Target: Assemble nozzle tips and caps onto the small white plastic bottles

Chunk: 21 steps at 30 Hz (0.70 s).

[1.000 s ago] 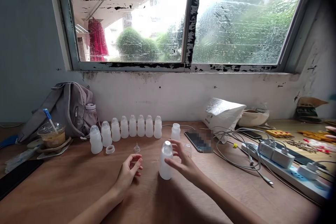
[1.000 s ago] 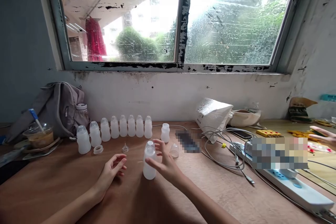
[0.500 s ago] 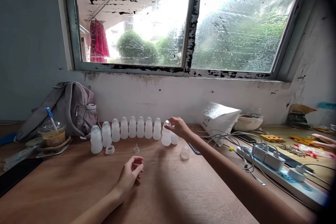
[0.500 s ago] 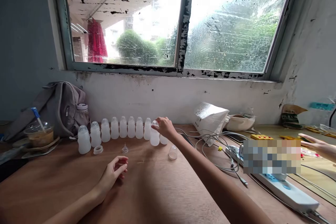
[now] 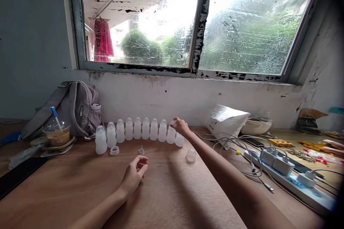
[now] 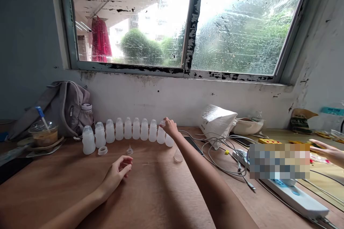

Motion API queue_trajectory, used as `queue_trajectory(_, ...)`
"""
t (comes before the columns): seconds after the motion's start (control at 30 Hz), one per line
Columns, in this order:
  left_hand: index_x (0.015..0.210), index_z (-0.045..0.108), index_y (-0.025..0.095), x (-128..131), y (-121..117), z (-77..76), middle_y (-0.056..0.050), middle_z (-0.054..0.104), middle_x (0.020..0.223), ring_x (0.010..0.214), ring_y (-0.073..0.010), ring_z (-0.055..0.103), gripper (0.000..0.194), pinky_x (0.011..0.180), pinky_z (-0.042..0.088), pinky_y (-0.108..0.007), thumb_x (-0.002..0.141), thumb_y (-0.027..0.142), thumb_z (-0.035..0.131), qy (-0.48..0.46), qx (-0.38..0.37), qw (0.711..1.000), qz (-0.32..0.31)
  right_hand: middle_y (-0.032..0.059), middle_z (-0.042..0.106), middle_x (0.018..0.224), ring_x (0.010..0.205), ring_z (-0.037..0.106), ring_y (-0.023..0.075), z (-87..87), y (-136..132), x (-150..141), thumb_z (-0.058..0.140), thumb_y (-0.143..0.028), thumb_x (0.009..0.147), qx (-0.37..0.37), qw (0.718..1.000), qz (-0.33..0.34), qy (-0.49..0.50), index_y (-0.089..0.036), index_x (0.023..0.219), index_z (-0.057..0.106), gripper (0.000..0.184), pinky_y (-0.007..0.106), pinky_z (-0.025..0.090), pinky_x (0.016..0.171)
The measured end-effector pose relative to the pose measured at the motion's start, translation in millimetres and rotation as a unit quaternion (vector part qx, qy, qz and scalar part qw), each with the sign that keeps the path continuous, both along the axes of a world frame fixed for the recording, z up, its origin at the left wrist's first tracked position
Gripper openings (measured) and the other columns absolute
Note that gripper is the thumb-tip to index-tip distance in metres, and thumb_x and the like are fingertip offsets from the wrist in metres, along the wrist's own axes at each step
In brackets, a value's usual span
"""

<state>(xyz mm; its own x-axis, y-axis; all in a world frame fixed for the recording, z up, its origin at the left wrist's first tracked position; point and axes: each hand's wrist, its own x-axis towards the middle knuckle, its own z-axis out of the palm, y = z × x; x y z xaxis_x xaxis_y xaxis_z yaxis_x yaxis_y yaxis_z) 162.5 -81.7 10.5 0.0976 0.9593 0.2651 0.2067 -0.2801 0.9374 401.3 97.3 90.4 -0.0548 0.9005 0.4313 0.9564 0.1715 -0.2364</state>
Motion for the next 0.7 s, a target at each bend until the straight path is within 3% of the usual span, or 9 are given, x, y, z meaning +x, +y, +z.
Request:
queue_trajectory(0.1,0.093,0.053,0.019,-10,7,1.8,-0.006,0.056,0.092,0.084,-0.0183,0.053,0.021,0.071,0.044,-0.029,0.076,0.029,0.044,0.127,0.079,0.988,0.033,0.0112,0.061,0.092,0.095,0.048,0.0251,0.9,-6,-3,0.048,-0.037,0.078,0.019,1.0,0.001,-0.001,-0.014,0.11,0.046,0.04,0.033,0.035,0.073)
queue_trajectory(0.2,0.103,0.051,0.017,-27,20,-0.5,-0.008,0.053,0.105,0.099,-0.0227,0.047,0.03,0.086,0.036,-0.035,0.075,0.027,0.045,0.293,0.139,0.941,0.095,0.014,0.054,0.107,0.105,0.041,0.0264,3.2,-19,-12,0.044,-0.033,0.081,0.071,0.997,0.007,0.0,-0.014,0.115,0.042,0.039,0.036,0.032,0.081)
queue_trajectory(0.27,0.113,0.046,0.014,-41,30,-2.9,-0.011,0.048,0.115,0.107,-0.0258,0.04,0.04,0.09,0.032,-0.038,0.076,0.028,0.043,0.384,0.135,0.902,0.144,0.0128,0.051,0.111,0.108,0.039,0.024,0.2,-32,-24,0.037,-0.028,0.085,0.135,0.989,0.057,0.001,-0.015,0.112,0.045,0.031,0.035,0.029,0.086)
queue_trajectory(0.33,0.118,0.042,0.011,-54,39,-4.1,-0.014,0.044,0.119,0.111,-0.0271,0.037,0.044,0.091,0.03,-0.039,0.078,0.029,0.04,0.444,0.116,0.87,0.179,0.0102,0.057,0.101,0.098,0.046,0.0207,-10.0,-47,-42,0.032,-0.023,0.087,0.167,0.974,0.155,-0.004,-0.016,0.1,0.052,0.026,0.033,0.031,0.085)
queue_trajectory(0.4,0.119,0.041,0.008,-66,45,-4.0,-0.015,0.043,0.121,0.112,-0.0277,0.035,0.044,0.09,0.031,-0.039,0.08,0.028,0.037,0.483,0.101,0.845,0.209,0.0084,0.059,0.09,0.085,0.051,0.0186,-27.7,-62,-63,0.033,-0.021,0.086,0.128,0.961,0.245,-0.024,-0.017,0.091,0.056,0.024,0.03,0.036,0.077)
queue_trajectory(0.5,0.116,0.043,0.006,-77,49,-3.1,-0.017,0.043,0.12,0.112,-0.0279,0.034,0.042,0.088,0.032,-0.038,0.081,0.026,0.036,0.522,0.085,0.815,0.236,0.0068,0.059,0.089,0.082,0.052,0.018,-59.7,-78,-94,0.04,-0.021,0.084,0.068,0.942,0.324,-0.049,-0.019,0.09,0.058,0.019,0.028,0.038,0.073)
queue_trajectory(0.6,0.109,0.048,0.006,-81,48,-3.2,-0.018,0.046,0.115,0.11,-0.0281,0.037,0.037,0.086,0.033,-0.038,0.08,0.026,0.037,0.545,0.076,0.798,0.246,0.0068,0.058,0.099,0.091,0.052,0.0192,-82.5,-83,-115,0.045,-0.024,0.081,0.035,0.944,0.326,-0.025,-0.021,0.102,0.055,0.024,0.029,0.038,0.077)
queue_trajectory(0.7,0.1,0.053,0.007,-82,47,-3.4,-0.017,0.048,0.113,0.108,-0.0278,0.037,0.031,0.086,0.033,-0.039,0.079,0.026,0.04,0.551,0.073,0.793,0.249,0.007,0.06,0.097,0.091,0.052,0.0192,-88.0,-82,-122,0.04,-0.023,0.083,0.003,0.952,0.305,-0.012,-0.02,0.105,0.055,0.027,0.029,0.039,0.078)
